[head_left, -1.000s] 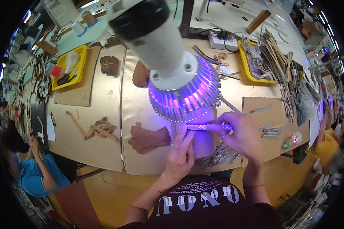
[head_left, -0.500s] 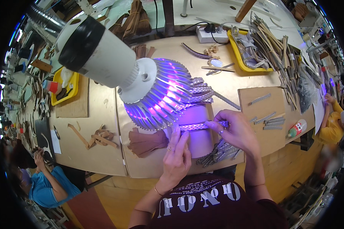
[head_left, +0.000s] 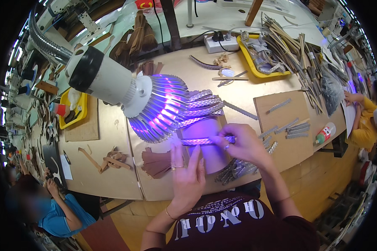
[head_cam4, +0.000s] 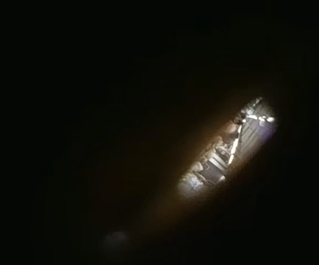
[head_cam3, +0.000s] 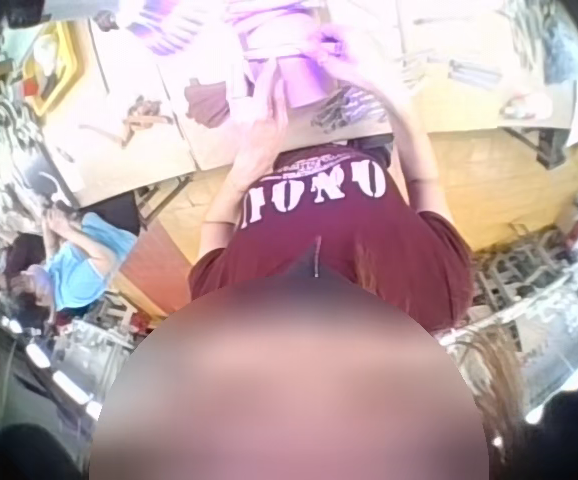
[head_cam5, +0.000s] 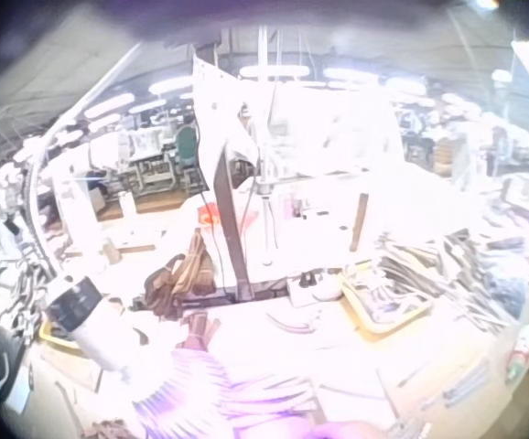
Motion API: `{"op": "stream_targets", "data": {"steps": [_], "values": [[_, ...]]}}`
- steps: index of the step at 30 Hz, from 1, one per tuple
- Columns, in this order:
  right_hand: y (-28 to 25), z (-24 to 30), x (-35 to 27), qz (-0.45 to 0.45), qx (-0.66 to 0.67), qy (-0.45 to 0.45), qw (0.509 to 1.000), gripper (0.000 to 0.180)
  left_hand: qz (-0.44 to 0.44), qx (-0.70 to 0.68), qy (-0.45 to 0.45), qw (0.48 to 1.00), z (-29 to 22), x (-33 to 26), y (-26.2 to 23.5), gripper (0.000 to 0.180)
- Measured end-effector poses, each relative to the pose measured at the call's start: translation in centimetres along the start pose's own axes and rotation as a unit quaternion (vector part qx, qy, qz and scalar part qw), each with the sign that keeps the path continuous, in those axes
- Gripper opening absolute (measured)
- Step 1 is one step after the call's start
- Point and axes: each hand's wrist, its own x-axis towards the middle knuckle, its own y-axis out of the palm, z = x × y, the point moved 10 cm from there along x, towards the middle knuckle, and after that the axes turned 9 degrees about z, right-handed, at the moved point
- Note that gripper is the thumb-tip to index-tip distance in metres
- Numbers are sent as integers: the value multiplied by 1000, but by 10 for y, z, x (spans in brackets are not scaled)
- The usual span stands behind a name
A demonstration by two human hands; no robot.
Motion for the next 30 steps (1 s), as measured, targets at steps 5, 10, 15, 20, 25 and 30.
{"op": "stream_targets", "data": {"steps": [5,10,15,20,25,30], "values": [[6,18,9,33,-71,21,997,36,3,-107,6,994,-1,-2,5,51],[-5,-4,2,7,24,65,998,38,85,-152,10,985,-2,2,27,57],[0,-22,-10,-28,170,35,985,28,102,-111,20,988,-3,1,32,55],[3,-36,-8,-37,202,64,977,27,123,-93,29,988,-4,2,34,49],[3,-36,-9,-24,195,71,978,27,127,-54,24,990,-8,5,31,47],[3,-37,-10,-64,198,28,978,30,122,-1,26,992,-13,9,26,47]]}}
